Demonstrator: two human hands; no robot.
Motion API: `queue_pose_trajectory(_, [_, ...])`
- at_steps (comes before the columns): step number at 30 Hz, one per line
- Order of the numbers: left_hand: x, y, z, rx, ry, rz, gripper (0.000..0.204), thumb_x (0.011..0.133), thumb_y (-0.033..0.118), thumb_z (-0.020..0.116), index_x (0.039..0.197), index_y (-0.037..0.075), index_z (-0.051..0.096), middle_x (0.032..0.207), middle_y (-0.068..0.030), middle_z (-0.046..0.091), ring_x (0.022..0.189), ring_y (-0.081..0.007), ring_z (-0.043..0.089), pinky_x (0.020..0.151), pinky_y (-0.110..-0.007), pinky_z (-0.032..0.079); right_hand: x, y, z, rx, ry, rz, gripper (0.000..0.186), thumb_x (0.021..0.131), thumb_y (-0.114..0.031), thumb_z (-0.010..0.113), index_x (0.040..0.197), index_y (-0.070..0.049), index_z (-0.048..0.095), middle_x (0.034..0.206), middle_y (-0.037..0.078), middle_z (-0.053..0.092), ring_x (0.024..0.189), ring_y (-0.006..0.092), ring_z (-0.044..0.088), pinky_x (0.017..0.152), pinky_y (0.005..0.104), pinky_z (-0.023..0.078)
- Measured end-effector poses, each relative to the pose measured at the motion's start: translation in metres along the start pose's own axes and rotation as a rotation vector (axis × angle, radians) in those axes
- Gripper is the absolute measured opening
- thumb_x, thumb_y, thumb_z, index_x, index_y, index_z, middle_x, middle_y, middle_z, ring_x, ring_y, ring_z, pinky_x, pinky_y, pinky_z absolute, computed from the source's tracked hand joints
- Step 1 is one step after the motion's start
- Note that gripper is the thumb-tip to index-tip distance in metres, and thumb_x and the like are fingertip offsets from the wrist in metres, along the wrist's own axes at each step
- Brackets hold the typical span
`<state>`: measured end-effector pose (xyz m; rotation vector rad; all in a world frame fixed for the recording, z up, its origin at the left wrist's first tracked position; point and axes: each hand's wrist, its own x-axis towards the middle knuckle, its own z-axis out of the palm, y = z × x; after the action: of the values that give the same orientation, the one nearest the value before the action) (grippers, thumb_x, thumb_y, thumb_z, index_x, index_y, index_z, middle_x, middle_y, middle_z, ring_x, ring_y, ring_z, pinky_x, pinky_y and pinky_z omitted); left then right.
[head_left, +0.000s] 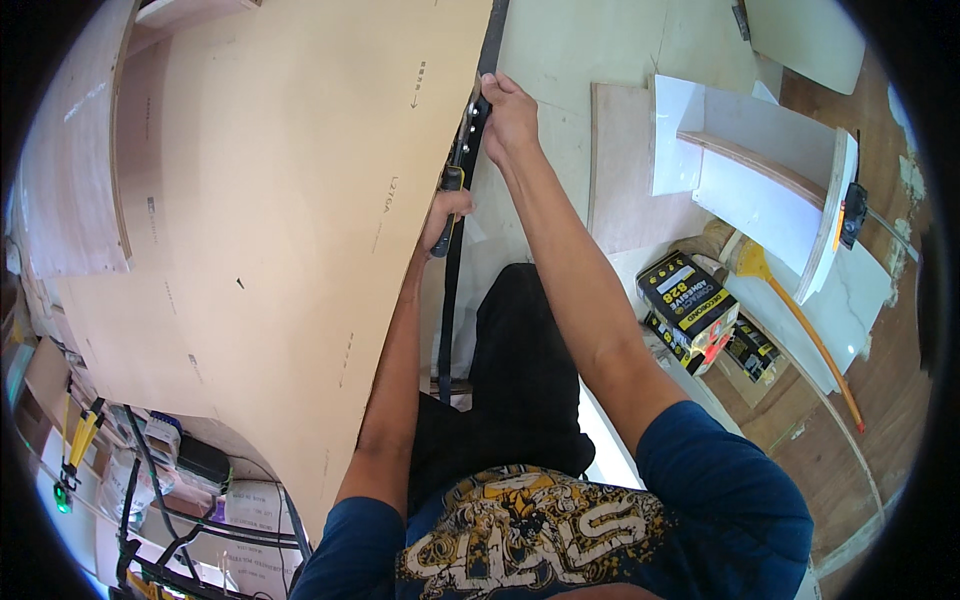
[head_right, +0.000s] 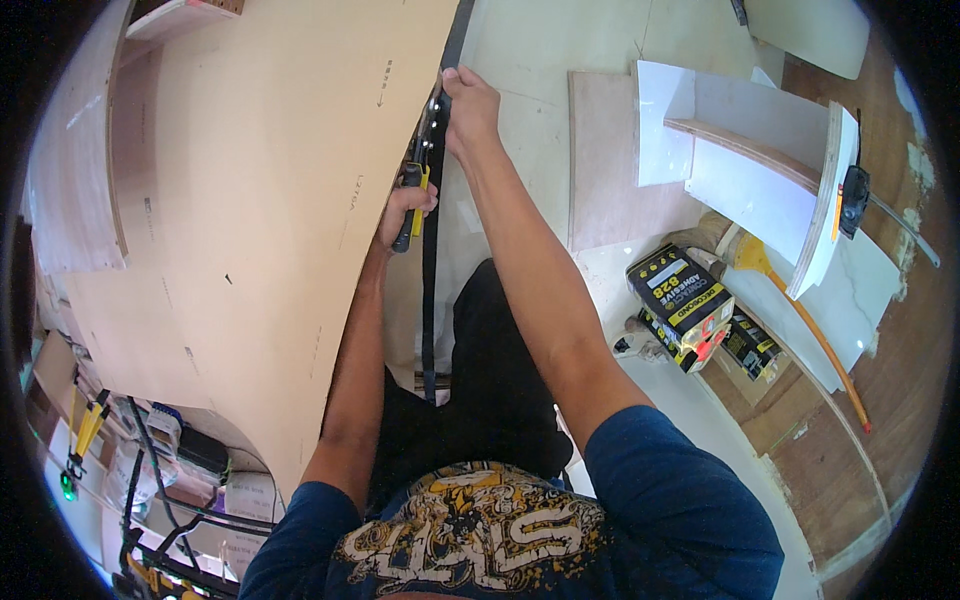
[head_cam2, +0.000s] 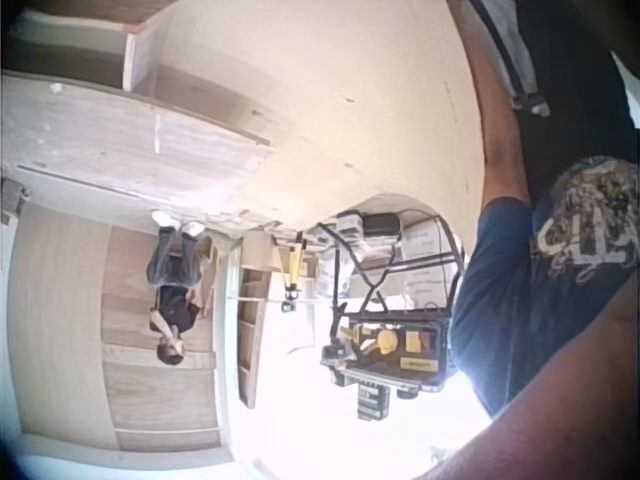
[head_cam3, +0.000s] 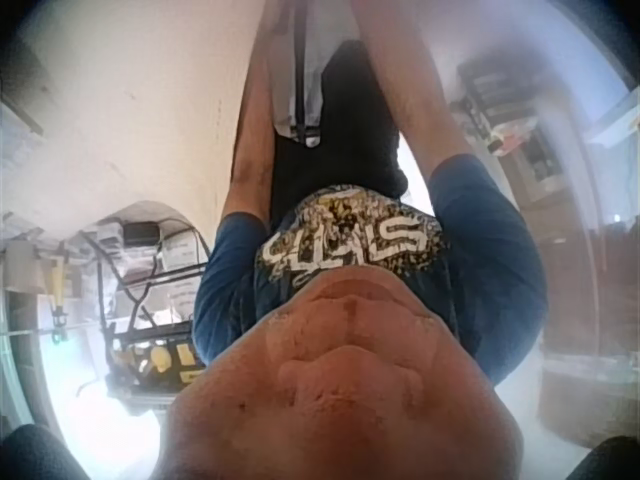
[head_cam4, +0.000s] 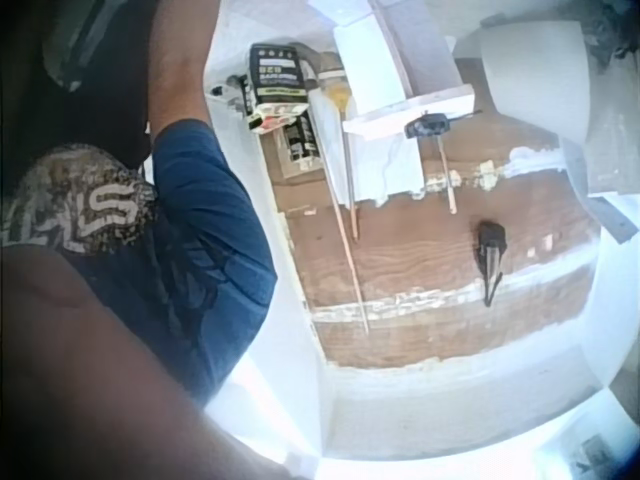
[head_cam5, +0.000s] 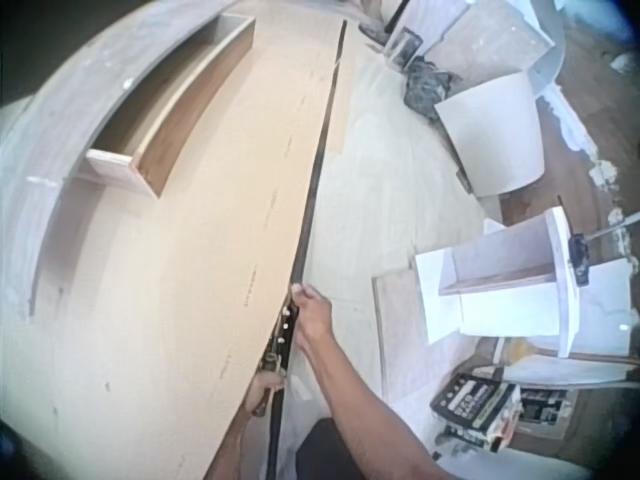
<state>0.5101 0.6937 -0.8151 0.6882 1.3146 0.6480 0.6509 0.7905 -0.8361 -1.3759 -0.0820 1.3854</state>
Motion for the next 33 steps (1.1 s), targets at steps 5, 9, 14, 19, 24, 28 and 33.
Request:
queue_pose_trajectory(5, [-0.007, 0.000, 0.002, -0.062, 0.004, -0.023, 0.051, 0.064, 0.002, 0.066, 0.113, -0.007, 0.056, 0.079, -0.0183, 0.067, 0.066, -0.0218, 0.065, 0.061, -0.034, 0.054, 0.003, 0.006, -0.001, 0.038, 0.073, -0.020, 0.031, 0.099, -0.003, 0.061, 0.125, 0.012, 0.057, 0.106, 0.013, 0.067, 0.089, 0.0190, 0.065, 0.082, 0.0349, 0.055])
queue_pose_trajectory(9, [-0.010, 0.013, 0.002, -0.039, -0.026, -0.061, 0.051, 0.065, 0.003, 0.066, 0.113, -0.006, 0.054, 0.080, -0.0177, 0.066, 0.065, -0.0214, 0.064, 0.062, -0.034, 0.054, 0.007, 0.007, -0.004, 0.064, 0.065, -0.004, 0.028, 0.097, -0.001, 0.061, 0.122, 0.011, 0.059, 0.105, 0.013, 0.068, 0.088, 0.0200, 0.066, 0.081, 0.0355, 0.056])
queue_pose_trajectory(14, [-0.008, 0.008, 0.001, -0.023, -0.035, -0.041, 0.044, 0.066, 0.003, 0.066, 0.108, -0.005, 0.056, 0.075, -0.0140, 0.063, 0.062, -0.0196, 0.061, 0.060, -0.034, 0.052, 0.001, 0.005, 0.004, 0.072, 0.141, -0.017, 0.022, 0.097, -0.001, 0.062, 0.116, 0.010, 0.061, 0.102, 0.012, 0.068, 0.087, 0.0200, 0.066, 0.078, 0.0353, 0.056])
queue_pose_trajectory(19, [-0.008, 0.015, 0.005, -0.002, -0.082, -0.055, 0.038, 0.065, 0.000, 0.065, 0.101, -0.005, 0.057, 0.070, -0.0113, 0.060, 0.060, -0.0189, 0.060, 0.058, -0.034, 0.050, 0.001, 0.002, -0.001, 0.041, 0.056, -0.013, 0.023, 0.097, -0.001, 0.062, 0.117, 0.010, 0.061, 0.101, 0.012, 0.068, 0.085, 0.0192, 0.066, 0.080, 0.0345, 0.056])
queue_pose_trajectory(24, [0.006, 0.008, 0.008, -0.060, -0.027, 0.014, 0.039, 0.062, -0.001, 0.066, 0.100, -0.004, 0.057, 0.068, -0.0087, 0.058, 0.058, -0.0198, 0.059, 0.057, -0.033, 0.048, 0.004, 0.007, 0.001, 0.003, 0.083, -0.054, 0.018, 0.099, -0.005, 0.060, 0.113, 0.007, 0.062, 0.097, 0.009, 0.067, 0.082, 0.0169, 0.064, 0.077, 0.0320, 0.054])
queue_pose_trajectory(28, [0.006, 0.006, 0.010, -0.028, 0.037, 0.051, 0.037, 0.059, 0.001, 0.069, 0.095, -0.001, 0.059, 0.069, -0.0048, 0.056, 0.061, -0.0183, 0.056, 0.057, -0.033, 0.046, 0.003, 0.005, -0.005, -0.089, 0.009, -0.033, 0.019, 0.100, -0.009, 0.060, 0.113, 0.006, 0.061, 0.096, 0.007, 0.066, 0.083, 0.0159, 0.063, 0.076, 0.0317, 0.052])
queue_pose_trajectory(33, [-0.001, 0.017, 0.009, 0.198, 0.136, 0.067, 0.034, 0.057, 0.003, 0.072, 0.089, 0.003, 0.061, 0.073, -0.0017, 0.054, 0.063, -0.0169, 0.051, 0.058, -0.032, 0.043, 0.025, -0.021, 0.000, -0.250, -0.053, -0.041, 0.023, 0.100, -0.017, 0.062, 0.106, 0.005, 0.061, 0.087, 0.005, 0.060, 0.076, 0.0131, 0.054, 0.069, 0.0305, 0.047])
